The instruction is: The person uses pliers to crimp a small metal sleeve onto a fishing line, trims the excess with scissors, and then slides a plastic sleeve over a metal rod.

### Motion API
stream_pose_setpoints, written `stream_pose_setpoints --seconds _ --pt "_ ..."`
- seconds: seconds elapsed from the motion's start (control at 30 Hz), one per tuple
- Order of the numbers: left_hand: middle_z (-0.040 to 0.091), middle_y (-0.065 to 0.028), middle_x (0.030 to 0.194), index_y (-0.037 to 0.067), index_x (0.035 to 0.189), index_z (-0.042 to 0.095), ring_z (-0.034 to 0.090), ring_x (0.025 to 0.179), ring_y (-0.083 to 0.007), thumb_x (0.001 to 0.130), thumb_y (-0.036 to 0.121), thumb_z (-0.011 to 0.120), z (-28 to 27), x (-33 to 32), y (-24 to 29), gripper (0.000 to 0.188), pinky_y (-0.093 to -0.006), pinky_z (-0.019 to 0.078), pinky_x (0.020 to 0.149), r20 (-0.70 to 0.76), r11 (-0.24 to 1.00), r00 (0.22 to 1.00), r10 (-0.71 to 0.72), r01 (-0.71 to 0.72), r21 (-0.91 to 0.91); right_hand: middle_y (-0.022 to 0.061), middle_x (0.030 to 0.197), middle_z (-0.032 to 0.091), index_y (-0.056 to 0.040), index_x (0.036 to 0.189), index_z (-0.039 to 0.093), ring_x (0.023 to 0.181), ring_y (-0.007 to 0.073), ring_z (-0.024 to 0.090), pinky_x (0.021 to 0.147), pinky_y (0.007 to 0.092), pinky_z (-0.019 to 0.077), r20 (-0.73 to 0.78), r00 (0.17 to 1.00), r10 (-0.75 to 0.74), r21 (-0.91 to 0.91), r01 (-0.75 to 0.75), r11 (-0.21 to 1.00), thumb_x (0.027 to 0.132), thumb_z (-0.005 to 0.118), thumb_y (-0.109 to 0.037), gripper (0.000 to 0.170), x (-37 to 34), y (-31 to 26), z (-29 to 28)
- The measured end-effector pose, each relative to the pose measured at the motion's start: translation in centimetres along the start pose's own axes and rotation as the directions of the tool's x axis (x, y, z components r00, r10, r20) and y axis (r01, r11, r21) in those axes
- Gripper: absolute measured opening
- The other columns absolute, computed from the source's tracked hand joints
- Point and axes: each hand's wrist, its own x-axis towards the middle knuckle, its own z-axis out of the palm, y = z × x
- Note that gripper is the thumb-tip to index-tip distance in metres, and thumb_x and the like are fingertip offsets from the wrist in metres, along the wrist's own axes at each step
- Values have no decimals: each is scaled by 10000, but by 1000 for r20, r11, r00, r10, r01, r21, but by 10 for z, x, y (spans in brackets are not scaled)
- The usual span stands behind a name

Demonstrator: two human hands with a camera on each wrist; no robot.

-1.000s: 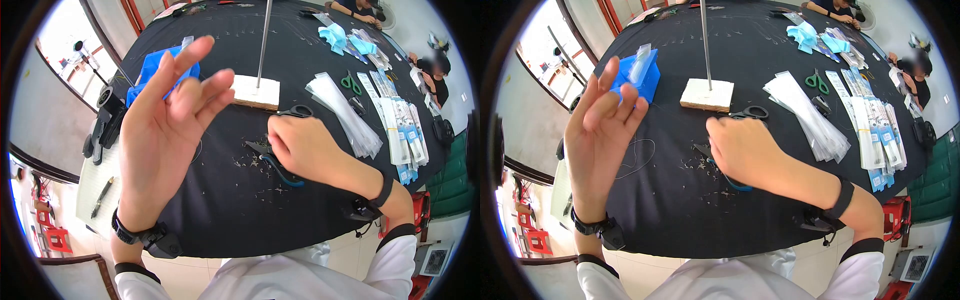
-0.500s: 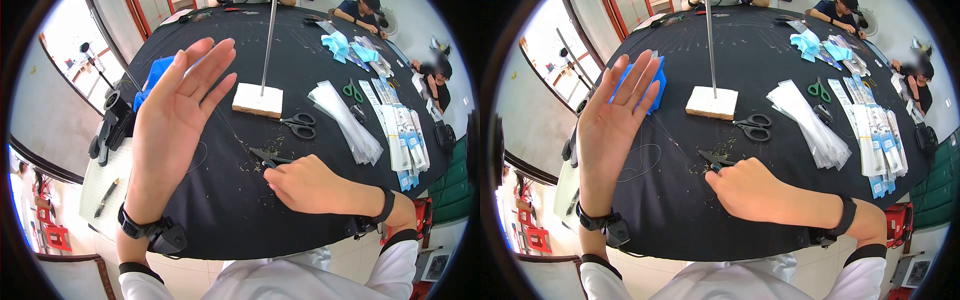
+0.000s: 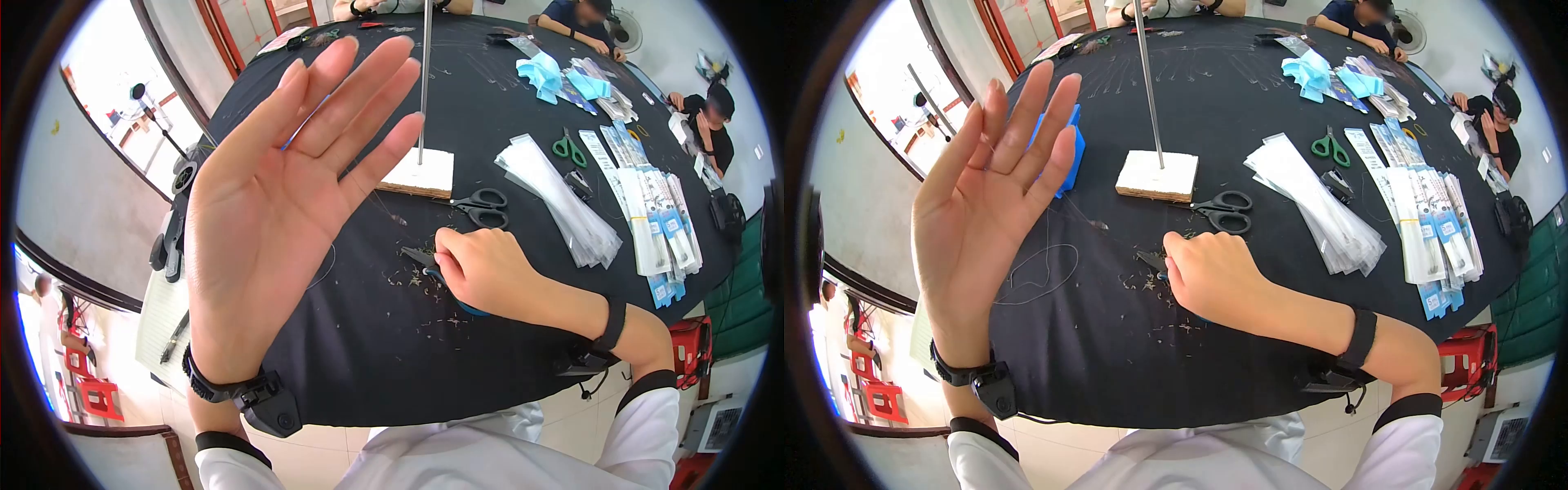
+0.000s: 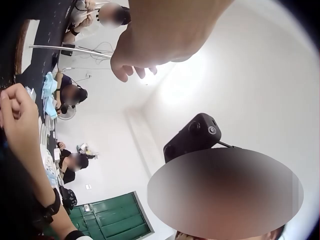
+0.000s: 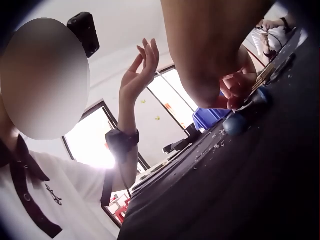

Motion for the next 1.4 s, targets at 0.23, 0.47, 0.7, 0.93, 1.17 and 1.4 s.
stream_pose_setpoints --seconds 0.23,0.47,0.7,0.93,1.17,1.4 --pt "351 -178 1382 -3 1139 497 214 1345 -298 962 131 364 -1 7 -9 259 -438 322 1063 145 995 985 95 -90 -42 127 482 513 -26 701 474 443 323 535 415 407 403 -77 996 -48 58 52 997 789 534 -89 124 -4 -5 0" --pt "374 -198 1358 -26 1159 473 238 1335 -305 961 131 365 5 4 -13 274 -430 324 1065 128 974 973 191 -205 101 126 504 528 -39 724 488 467 326 546 438 418 418 -39 992 -121 106 124 987 783 544 -104 104 -12 -12 -3" --pt "360 -224 1359 -61 1209 433 282 1311 -327 959 138 374 17 13 -3 325 -415 291 1082 -79 986 993 87 -74 150 74 523 511 -57 744 491 456 280 519 418 367 383 137 944 -299 223 265 938 792 567 -77 91 -31 -38 -6" --pt "573 -212 1116 -48 1087 557 531 1103 -246 960 207 396 -18 11 -6 328 -330 395 953 -120 611 975 186 -19 792 59 589 552 -50 766 543 466 237 539 418 328 403 105 928 -357 299 313 902 764 592 -42 49 -42 -49 -46" --pt "640 -134 794 -54 930 599 635 759 -187 948 208 423 -53 -2 -14 316 -288 477 758 -132 443 962 -239 229 867 15 588 498 -45 746 539 414 112 428 398 238 307 -254 930 -264 66 289 955 752 553 51 97 -21 -52 -106" --pt "629 -118 705 -59 880 611 626 642 -168 943 146 398 -34 -16 -25 302 -282 480 681 -110 499 858 -502 391 773 -2 566 435 -22 778 512 470 33 352 434 200 256 -423 893 -155 -8 167 986 838 521 2 65 19 -14 -113"
